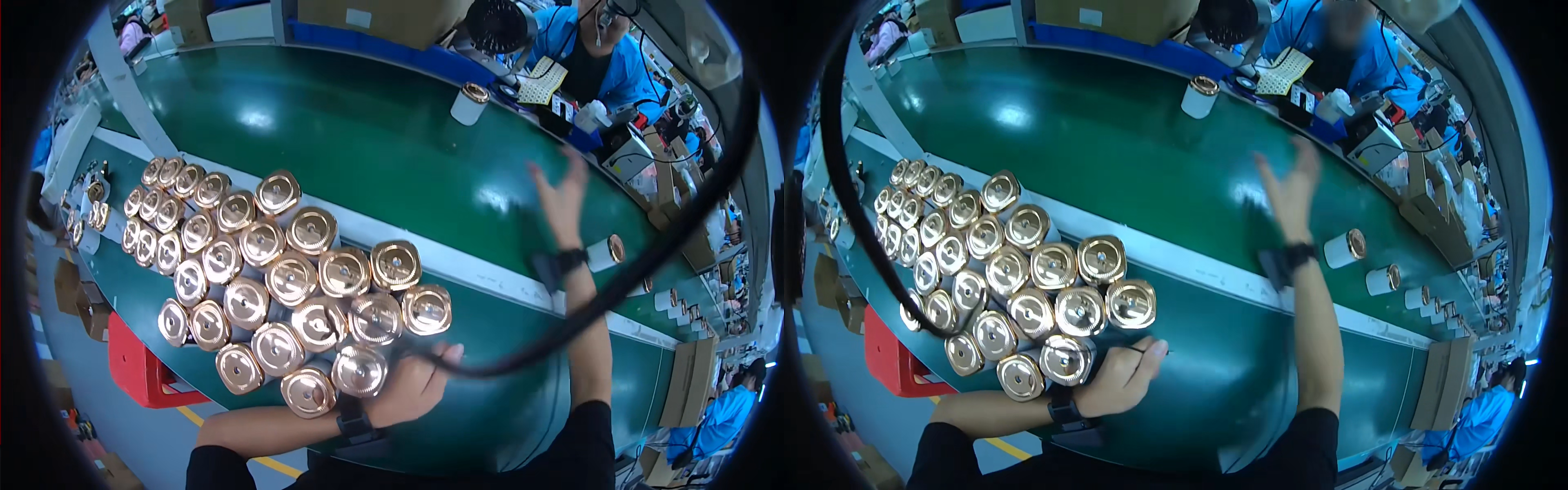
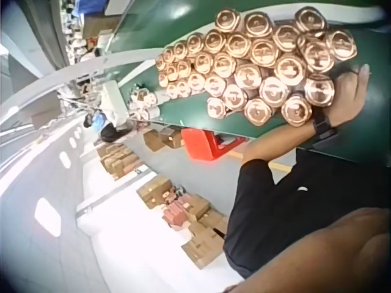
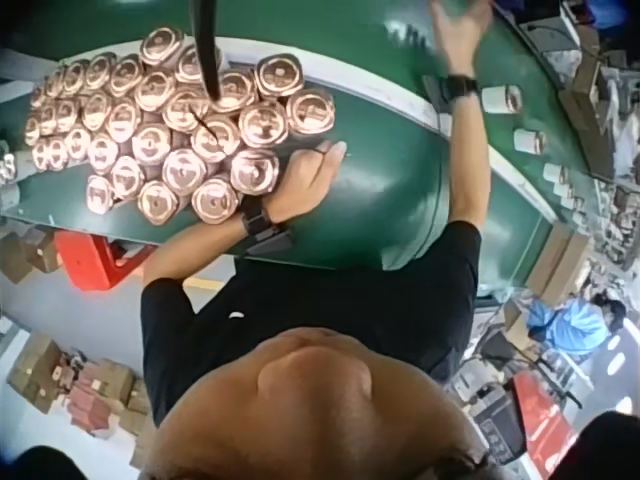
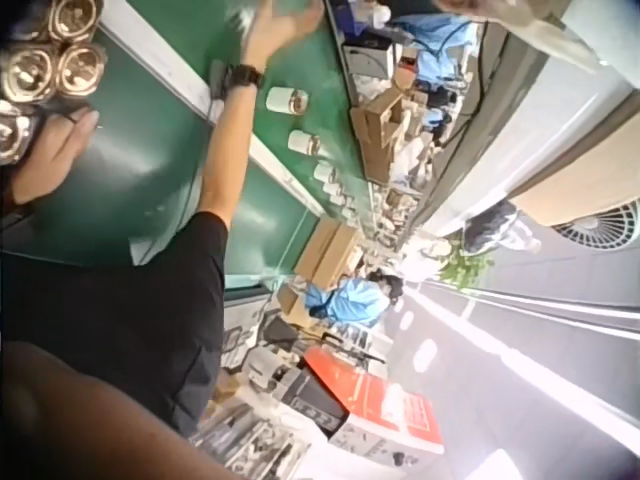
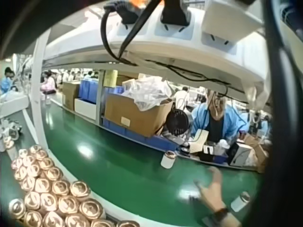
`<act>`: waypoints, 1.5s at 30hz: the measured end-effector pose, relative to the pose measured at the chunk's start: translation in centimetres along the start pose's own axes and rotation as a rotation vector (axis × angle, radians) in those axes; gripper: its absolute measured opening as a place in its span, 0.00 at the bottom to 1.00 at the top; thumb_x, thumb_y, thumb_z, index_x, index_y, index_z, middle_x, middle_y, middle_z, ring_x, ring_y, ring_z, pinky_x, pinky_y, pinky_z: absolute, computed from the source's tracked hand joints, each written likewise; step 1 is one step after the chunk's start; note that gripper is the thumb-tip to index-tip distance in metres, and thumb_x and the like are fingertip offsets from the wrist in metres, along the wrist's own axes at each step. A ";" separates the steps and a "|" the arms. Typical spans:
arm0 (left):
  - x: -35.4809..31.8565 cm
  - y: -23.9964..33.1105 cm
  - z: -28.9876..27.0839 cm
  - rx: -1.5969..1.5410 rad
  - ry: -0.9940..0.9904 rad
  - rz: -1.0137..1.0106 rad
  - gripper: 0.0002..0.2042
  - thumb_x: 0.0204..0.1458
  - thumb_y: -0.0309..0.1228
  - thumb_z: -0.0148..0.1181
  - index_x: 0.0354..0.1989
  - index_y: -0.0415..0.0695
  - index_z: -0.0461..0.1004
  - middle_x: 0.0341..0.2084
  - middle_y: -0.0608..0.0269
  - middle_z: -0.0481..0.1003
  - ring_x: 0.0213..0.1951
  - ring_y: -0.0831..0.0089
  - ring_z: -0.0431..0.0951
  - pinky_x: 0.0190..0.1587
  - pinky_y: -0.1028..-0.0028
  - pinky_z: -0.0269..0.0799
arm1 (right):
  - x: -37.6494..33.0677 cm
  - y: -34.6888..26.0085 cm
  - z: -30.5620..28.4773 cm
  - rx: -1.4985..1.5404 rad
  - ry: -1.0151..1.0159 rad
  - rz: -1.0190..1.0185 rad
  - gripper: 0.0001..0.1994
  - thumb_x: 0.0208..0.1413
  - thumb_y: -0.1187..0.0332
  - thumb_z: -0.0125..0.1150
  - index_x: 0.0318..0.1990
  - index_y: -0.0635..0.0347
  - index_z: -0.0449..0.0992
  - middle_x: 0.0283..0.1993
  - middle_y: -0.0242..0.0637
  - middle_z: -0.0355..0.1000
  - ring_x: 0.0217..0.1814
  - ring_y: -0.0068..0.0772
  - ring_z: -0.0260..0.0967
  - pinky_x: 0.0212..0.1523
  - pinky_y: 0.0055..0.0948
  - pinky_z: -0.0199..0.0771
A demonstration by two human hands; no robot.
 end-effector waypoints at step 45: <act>-0.3 0.8 0.8 0.119 0.037 0.087 0.18 0.66 0.32 0.37 0.23 0.37 0.61 0.10 0.60 0.63 0.13 0.71 0.63 0.19 0.71 0.58 | -17.5 -17.2 -10.4 1.163 -0.458 0.681 0.23 0.59 0.66 0.56 0.58 0.63 0.59 0.45 0.38 0.69 0.44 0.23 0.66 0.45 0.25 0.67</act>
Point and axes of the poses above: each hand's wrist, its own x-axis towards the middle knuckle, its own z-axis out of the palm, y = z × x, the point moved 3 cm from there along x, towards the middle knuckle
